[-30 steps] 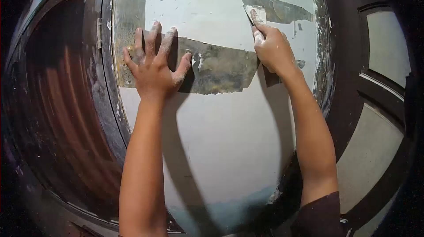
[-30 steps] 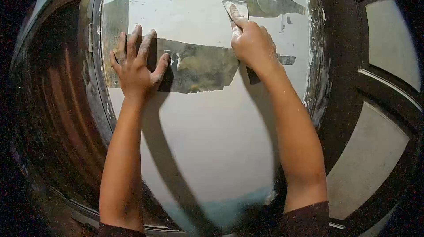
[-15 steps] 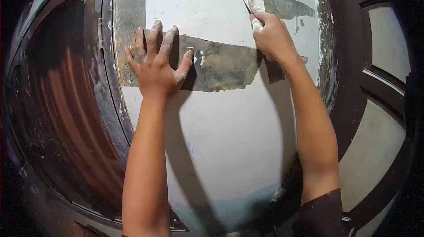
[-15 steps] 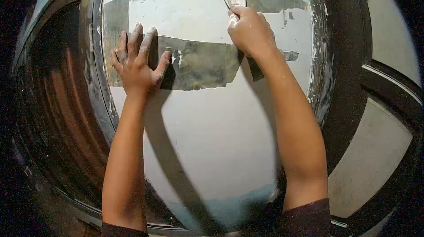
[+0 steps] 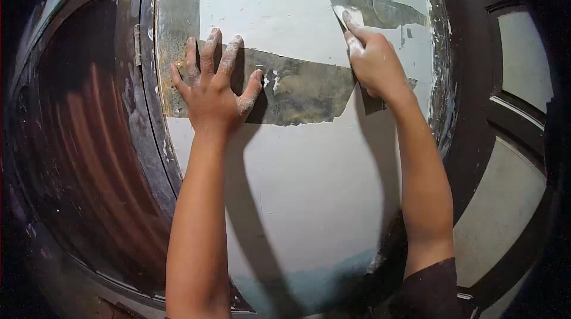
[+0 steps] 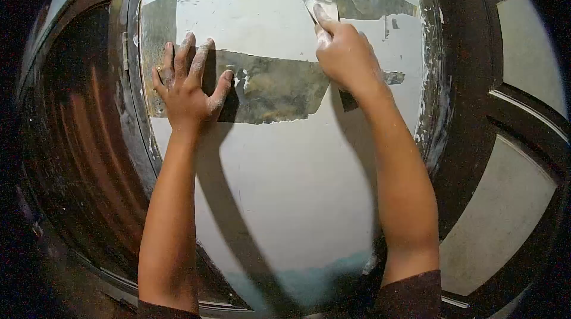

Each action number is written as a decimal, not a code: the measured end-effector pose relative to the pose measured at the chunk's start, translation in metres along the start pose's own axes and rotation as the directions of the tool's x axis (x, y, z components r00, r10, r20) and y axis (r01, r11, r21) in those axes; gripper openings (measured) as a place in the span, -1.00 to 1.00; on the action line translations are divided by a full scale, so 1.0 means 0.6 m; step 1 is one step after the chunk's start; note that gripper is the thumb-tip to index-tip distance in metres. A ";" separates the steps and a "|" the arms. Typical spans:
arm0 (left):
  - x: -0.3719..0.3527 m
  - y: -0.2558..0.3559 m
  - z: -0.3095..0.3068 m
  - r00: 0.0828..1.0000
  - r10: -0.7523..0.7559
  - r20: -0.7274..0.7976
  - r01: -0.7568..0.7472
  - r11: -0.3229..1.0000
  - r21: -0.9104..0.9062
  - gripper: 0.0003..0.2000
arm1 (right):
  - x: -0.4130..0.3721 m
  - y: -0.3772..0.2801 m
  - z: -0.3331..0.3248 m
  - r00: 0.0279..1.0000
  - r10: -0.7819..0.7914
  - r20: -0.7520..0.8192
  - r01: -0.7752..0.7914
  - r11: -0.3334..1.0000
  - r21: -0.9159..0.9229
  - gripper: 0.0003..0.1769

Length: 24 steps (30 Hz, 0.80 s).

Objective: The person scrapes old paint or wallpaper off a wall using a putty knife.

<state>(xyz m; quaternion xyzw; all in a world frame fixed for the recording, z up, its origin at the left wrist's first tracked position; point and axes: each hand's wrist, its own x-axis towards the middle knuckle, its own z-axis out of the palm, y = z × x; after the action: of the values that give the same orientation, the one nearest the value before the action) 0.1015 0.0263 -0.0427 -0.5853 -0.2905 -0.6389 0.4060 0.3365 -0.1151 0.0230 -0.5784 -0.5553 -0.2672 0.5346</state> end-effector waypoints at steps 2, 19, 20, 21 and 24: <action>0.002 -0.001 0.001 1.000 0.000 -0.011 0.000 1.000 -0.008 -0.37 | -0.025 0.009 -0.011 0.998 0.015 0.060 -0.010 0.996 -0.088 -0.51; 0.000 0.004 0.001 1.000 -0.006 -0.005 0.006 1.000 -0.001 -0.39 | -0.129 0.086 0.007 0.998 0.059 0.036 -0.056 0.996 -0.077 -0.66; 0.001 0.003 0.000 1.000 -0.008 -0.007 0.008 1.000 0.000 -0.40 | -0.130 0.088 0.008 0.997 0.066 0.035 -0.063 0.995 -0.074 -0.66; 0.002 0.003 -0.001 1.000 -0.016 0.003 0.016 1.000 0.006 -0.40 | -0.127 0.086 0.009 0.997 0.062 0.036 -0.060 0.996 -0.072 -0.66; 0.001 0.002 0.002 1.000 -0.015 0.003 0.015 1.000 0.001 -0.38 | -0.110 0.083 0.007 0.995 0.065 0.073 -0.058 0.994 -0.090 -0.66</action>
<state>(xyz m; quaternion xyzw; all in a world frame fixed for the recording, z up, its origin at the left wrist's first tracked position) 0.1031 0.0266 -0.0423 -0.5839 -0.2958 -0.6408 0.4011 0.3657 -0.1255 -0.0536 -0.6280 -0.5447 -0.2526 0.4951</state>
